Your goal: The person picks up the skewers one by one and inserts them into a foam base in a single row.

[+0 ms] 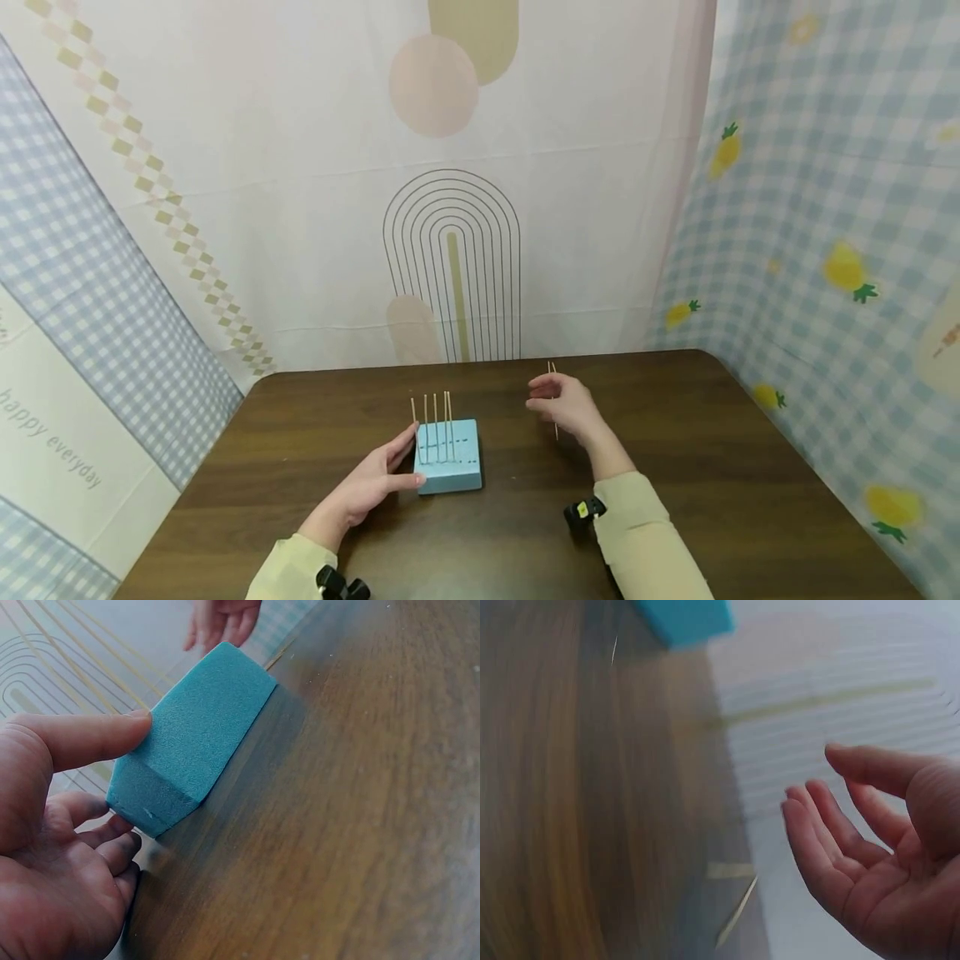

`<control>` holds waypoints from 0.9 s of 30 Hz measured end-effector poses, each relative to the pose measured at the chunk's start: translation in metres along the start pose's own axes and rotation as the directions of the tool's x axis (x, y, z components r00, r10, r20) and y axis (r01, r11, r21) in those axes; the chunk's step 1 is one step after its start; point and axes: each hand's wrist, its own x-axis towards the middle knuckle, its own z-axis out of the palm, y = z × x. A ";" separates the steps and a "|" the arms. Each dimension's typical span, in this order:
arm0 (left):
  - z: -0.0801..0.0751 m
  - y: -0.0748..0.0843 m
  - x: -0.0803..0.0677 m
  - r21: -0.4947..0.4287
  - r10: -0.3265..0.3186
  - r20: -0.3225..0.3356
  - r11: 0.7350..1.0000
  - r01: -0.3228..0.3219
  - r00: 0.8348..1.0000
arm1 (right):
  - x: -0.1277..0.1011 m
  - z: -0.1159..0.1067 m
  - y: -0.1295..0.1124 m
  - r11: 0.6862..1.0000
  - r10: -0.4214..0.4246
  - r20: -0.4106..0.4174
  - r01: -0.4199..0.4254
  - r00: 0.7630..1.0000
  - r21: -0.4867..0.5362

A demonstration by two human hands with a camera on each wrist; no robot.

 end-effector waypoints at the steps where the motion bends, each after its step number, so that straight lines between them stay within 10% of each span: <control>1: 0.000 0.000 0.000 -0.002 0.002 0.000 1.000 -0.002 1.000 | 0.004 -0.004 0.004 1.000 0.014 -0.021 -0.014 1.000 -0.009; 10: -0.002 -0.001 0.002 0.001 0.000 0.006 1.000 0.000 1.000 | 0.029 -0.025 0.036 0.960 0.123 -0.164 -0.160 0.979 -0.231; 27: -0.001 -0.001 0.002 0.009 0.009 0.014 1.000 -0.009 1.000 | 0.030 -0.028 0.049 0.928 0.163 -0.211 -0.222 0.964 -0.298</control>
